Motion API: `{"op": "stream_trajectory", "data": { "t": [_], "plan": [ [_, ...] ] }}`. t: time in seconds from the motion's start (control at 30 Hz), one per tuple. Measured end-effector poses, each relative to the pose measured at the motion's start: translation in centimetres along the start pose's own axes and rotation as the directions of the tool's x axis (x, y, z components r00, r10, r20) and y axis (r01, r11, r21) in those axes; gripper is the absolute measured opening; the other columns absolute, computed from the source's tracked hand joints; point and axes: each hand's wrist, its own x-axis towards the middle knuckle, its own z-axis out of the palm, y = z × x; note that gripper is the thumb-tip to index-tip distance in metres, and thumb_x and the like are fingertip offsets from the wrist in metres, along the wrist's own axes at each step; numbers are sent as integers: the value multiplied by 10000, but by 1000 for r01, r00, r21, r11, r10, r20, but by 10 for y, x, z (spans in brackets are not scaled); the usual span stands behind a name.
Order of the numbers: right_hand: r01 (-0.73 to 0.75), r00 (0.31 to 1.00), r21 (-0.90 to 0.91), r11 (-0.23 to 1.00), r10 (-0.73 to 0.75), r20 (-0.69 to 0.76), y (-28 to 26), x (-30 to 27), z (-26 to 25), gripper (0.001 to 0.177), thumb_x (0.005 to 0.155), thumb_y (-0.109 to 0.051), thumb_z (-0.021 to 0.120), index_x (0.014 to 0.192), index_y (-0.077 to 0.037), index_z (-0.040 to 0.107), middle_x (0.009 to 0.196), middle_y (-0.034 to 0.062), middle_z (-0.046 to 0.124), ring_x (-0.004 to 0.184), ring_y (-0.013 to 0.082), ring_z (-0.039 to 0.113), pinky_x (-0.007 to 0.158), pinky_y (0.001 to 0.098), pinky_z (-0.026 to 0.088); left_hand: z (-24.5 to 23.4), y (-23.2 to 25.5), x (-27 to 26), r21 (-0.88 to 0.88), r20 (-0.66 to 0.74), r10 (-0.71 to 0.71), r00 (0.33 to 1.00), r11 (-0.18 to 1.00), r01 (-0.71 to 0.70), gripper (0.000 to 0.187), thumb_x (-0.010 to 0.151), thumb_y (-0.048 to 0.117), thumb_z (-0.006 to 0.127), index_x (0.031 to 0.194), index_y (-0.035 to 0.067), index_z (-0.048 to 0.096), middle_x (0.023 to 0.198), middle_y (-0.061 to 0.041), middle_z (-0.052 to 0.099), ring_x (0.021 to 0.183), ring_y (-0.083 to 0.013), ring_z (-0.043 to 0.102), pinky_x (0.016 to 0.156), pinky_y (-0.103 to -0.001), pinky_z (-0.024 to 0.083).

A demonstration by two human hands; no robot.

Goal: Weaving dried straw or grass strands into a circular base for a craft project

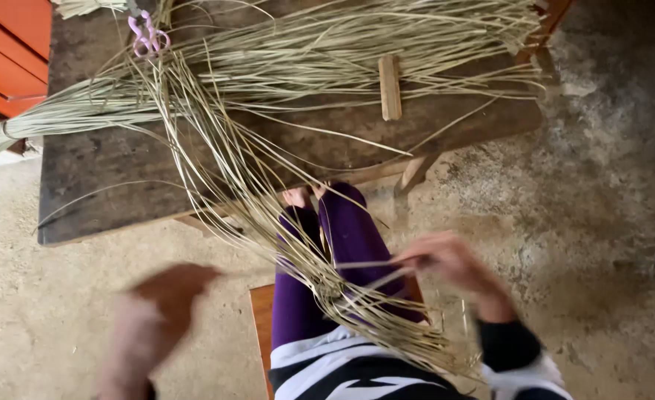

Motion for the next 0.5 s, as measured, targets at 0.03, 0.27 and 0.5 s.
{"op": "stream_trajectory", "data": {
  "t": [0.03, 0.27, 0.5],
  "plan": [
    [3, 1000, -2, 1000, -3, 4, 16, -17, -19, 139, 829, -143, 584, 906, -130, 698, 769, -4, 699, 642, 82, 650, 596, 173, 544, -8, -25, -1, 0, -5, -3, 1000, 1000, 3, 391, 738, -146, 488, 959, 113, 680, 900, -40, 697, 723, -129, 666, 645, -279, 551],
    [-496, 868, -361, 790, 462, -181, 87, -125, -126, 215, 798, -210, 585, 955, -123, 704, 740, -10, 748, 571, 58, 697, 501, 147, 554, -15, -198, -60, 551, -269, -268, 925, 745, 376, 292, 900, -42, 647, 935, 237, 726, 882, 75, 676, 885, -164, 592, 788, -323, 337],
    [-839, 545, -305, 451, 707, -451, 104, -56, -203, 172, 793, -136, 701, 947, -96, 766, 1026, 70, 720, 902, 158, 642, 841, 276, 445, -12, -296, -17, 801, -339, -229, 912, 439, 408, 194, 862, 194, 651, 965, 345, 716, 1025, 9, 614, 910, -277, 501, 838, -414, 326]
  ]
}}
